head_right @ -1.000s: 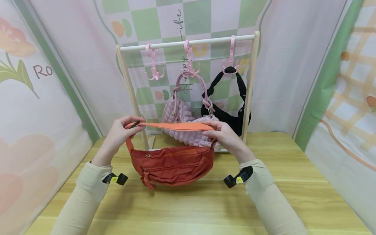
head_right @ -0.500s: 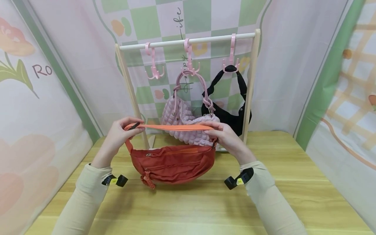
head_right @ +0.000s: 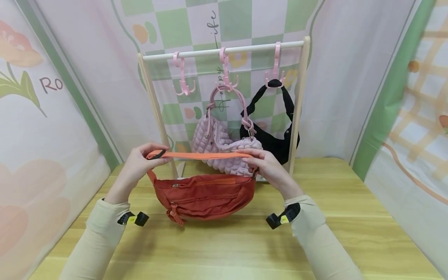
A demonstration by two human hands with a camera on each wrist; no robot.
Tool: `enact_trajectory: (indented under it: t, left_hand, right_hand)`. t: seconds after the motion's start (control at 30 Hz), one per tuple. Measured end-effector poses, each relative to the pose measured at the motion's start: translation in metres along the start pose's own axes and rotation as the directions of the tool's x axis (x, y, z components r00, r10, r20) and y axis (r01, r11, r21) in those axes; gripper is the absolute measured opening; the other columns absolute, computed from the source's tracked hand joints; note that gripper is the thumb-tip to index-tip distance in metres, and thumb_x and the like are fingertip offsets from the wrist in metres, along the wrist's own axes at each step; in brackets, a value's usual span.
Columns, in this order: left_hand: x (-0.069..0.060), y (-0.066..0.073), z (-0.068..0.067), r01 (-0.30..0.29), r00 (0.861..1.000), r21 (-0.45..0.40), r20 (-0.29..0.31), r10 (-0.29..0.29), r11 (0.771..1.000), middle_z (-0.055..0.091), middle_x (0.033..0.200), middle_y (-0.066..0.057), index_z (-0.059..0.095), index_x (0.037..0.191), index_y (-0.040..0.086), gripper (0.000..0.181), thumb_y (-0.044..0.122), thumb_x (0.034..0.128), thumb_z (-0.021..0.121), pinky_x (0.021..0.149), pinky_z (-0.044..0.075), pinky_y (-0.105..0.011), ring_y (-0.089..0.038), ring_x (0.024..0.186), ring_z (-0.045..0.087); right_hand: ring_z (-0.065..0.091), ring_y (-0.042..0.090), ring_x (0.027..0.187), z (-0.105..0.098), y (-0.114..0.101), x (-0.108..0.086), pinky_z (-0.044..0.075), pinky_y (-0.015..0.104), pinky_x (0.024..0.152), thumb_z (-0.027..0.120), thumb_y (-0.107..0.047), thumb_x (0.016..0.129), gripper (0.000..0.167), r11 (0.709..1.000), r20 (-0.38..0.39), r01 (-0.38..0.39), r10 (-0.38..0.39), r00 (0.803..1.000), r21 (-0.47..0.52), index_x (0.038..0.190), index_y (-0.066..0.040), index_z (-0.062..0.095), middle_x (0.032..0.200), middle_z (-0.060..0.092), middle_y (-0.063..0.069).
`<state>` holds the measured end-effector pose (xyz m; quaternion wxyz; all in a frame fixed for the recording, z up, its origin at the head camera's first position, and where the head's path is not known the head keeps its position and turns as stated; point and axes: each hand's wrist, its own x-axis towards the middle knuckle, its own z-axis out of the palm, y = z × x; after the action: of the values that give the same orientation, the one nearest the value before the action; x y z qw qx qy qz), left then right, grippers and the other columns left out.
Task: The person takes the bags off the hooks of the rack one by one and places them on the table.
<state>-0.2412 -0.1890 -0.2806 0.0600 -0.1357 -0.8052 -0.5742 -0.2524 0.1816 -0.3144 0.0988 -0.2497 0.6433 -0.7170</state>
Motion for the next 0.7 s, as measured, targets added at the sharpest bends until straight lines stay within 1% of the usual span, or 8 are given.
enact_trajectory:
  t: [0.23, 0.4, 0.53, 0.7]
  left_hand:
    - [-0.002, -0.004, -0.002, 0.014, 1.0, 0.02, -0.003, -0.014, 1.0, 0.062, 0.116, -0.011, 0.066, 0.113, 0.014, 0.042, 0.026, 0.0755, 0.081, 0.077, 0.048, -0.025, -0.015, 0.094, 0.056]
    - [-0.005, -0.005, -0.004, 0.026, 1.0, -0.025, 0.003, -0.026, 0.999, 0.061, 0.119, -0.012, 0.064, 0.118, 0.014, 0.044, 0.019, 0.0771, 0.079, 0.078, 0.049, -0.024, -0.016, 0.098, 0.057]
    - [-0.007, -0.008, -0.006, 0.017, 1.0, -0.044, 0.002, -0.017, 0.999, 0.062, 0.117, -0.009, 0.063, 0.121, 0.012, 0.045, 0.017, 0.0781, 0.078, 0.079, 0.049, -0.024, -0.016, 0.099, 0.058]
    - [-0.01, -0.011, -0.008, -0.008, 1.0, -0.052, -0.011, 0.007, 0.999, 0.065, 0.112, -0.001, 0.063, 0.121, 0.014, 0.045, 0.022, 0.0793, 0.078, 0.083, 0.049, -0.026, -0.016, 0.101, 0.06]
  right_hand:
    - [0.045, 0.009, 0.068, 0.002, 0.003, 0.001, 0.039, 0.02, 0.061, 0.053, -0.006, 0.095, 0.027, 1.0, -0.023, 0.004, -0.004, 1.0, 0.008, 0.107, -0.022, 0.071, 0.086, 0.059, -0.007]
    - [0.043, 0.01, 0.066, 0.006, 0.002, 0.002, 0.038, 0.021, 0.059, 0.054, -0.006, 0.095, 0.026, 1.0, -0.033, 0.003, -0.002, 0.999, 0.024, 0.108, -0.021, 0.071, 0.081, 0.055, -0.006]
    - [0.045, 0.01, 0.066, 0.008, 0.003, 0.002, 0.039, 0.02, 0.059, 0.054, -0.008, 0.095, 0.026, 1.0, -0.059, -0.017, 0.018, 0.998, 0.026, 0.103, -0.024, 0.072, 0.084, 0.055, -0.006]
    - [0.046, 0.009, 0.065, 0.01, 0.004, 0.0, 0.042, 0.02, 0.059, 0.054, -0.009, 0.096, 0.025, 0.998, -0.107, -0.025, 0.031, 0.994, 0.05, 0.098, -0.026, 0.073, 0.083, 0.055, -0.005]
